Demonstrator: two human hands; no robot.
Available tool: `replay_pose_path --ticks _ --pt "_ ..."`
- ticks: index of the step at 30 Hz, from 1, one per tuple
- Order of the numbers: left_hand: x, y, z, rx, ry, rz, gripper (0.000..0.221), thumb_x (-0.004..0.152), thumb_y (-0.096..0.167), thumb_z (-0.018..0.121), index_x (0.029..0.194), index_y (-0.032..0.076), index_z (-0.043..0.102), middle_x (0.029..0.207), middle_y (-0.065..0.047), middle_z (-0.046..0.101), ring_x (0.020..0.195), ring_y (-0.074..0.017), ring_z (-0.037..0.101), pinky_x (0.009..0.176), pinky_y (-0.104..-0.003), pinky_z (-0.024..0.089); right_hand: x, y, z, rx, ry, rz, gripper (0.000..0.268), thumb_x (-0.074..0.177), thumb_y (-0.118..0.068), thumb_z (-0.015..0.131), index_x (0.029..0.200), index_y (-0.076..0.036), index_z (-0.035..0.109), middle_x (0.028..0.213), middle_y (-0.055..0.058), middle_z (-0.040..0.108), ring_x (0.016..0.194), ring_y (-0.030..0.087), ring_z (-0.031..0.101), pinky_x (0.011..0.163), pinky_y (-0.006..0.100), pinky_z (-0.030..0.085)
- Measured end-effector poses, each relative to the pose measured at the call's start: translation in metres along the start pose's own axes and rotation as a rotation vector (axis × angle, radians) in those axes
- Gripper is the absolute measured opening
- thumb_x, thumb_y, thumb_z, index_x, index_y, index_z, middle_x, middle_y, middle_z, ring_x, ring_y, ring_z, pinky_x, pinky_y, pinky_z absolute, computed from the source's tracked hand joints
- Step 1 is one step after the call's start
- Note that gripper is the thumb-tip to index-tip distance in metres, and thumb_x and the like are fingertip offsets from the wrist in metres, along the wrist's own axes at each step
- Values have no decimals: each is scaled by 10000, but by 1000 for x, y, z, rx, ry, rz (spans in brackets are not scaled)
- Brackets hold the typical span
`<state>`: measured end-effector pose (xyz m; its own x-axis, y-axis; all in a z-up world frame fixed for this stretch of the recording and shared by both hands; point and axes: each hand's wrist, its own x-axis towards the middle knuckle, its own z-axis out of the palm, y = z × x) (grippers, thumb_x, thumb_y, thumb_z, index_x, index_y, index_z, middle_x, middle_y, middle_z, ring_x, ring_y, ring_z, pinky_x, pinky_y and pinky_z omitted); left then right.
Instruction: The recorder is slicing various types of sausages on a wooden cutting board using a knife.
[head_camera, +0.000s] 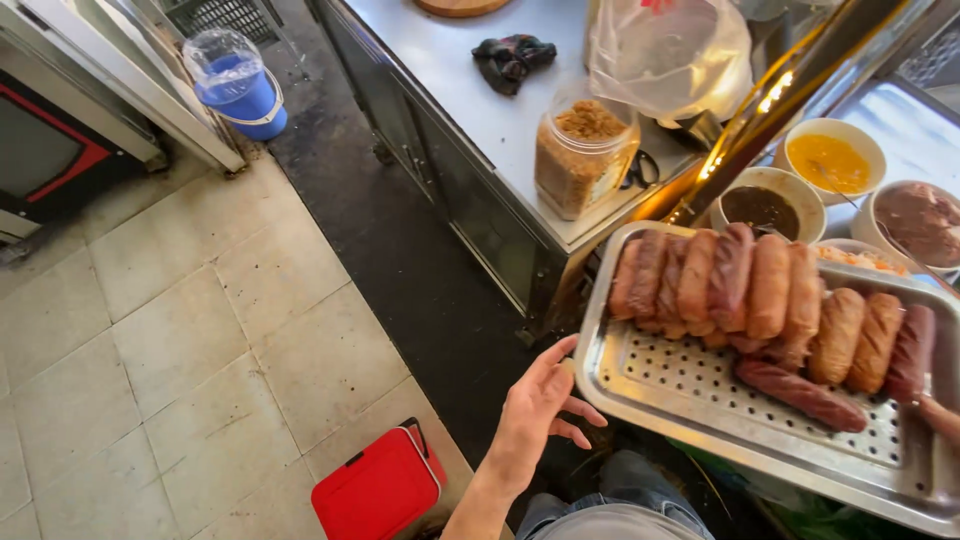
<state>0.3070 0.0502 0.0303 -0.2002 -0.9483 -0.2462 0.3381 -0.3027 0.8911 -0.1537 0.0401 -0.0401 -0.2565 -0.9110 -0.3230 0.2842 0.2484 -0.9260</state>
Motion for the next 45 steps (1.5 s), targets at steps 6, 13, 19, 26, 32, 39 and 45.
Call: replay_pose_path --ticks 6,13,19,26,32,39,45 --pt "-15 48 -94 -270 56 4 751 936 595 496 1393 1 535 1115 -133 730 856 -185 756 651 -323 649 -23 -20 208 -72 -59 99 484 982 -103 571 1460 -159 528 1178 107 714 916 234 741 701 452 626" --pt "-6 83 -253 -220 450 195 497 906 328 679 1253 -27 644 1049 -98 723 945 -171 683 823 -324 554 53 11 413 -60 -335 121 459 913 -122 677 1331 -42 505 1058 130 699 876 198 722 740 365 610" --pt "49 139 -358 -373 668 211 320 822 121 685 1121 17 642 980 -73 710 904 -176 675 807 -355 540 139 19 589 -3 -470 222 516 860 -94 684 1329 -79 470 970 161 703 792 221 728 668 382 607" --pt "166 208 -461 -471 675 234 272 802 70 647 1069 23 627 933 -97 703 860 -214 687 793 -410 580 256 0 751 -100 -568 236 605 865 -78 666 1425 -120 441 1002 199 691 778 222 717 648 373 595" --pt "286 254 -548 -513 570 269 125 836 80 629 942 13 631 850 -85 709 797 -208 700 770 -374 591 354 -11 844 26 -657 218 614 934 -179 617 1519 -146 431 1143 115 676 904 174 692 725 346 605" --pt "437 292 -665 -541 452 188 90 854 95 629 872 8 642 802 -88 711 767 -200 707 789 -355 603 491 10 921 -199 -541 102 604 1068 -414 482 1618 -167 456 1120 144 663 872 161 660 754 353 554" --pt "548 363 -722 -523 368 118 134 859 79 623 968 6 649 885 -100 735 824 -200 724 794 -349 622 553 -26 1003 -464 -169 -85 642 1042 -398 504 1614 -214 278 1113 151 711 810 237 696 722 409 585"
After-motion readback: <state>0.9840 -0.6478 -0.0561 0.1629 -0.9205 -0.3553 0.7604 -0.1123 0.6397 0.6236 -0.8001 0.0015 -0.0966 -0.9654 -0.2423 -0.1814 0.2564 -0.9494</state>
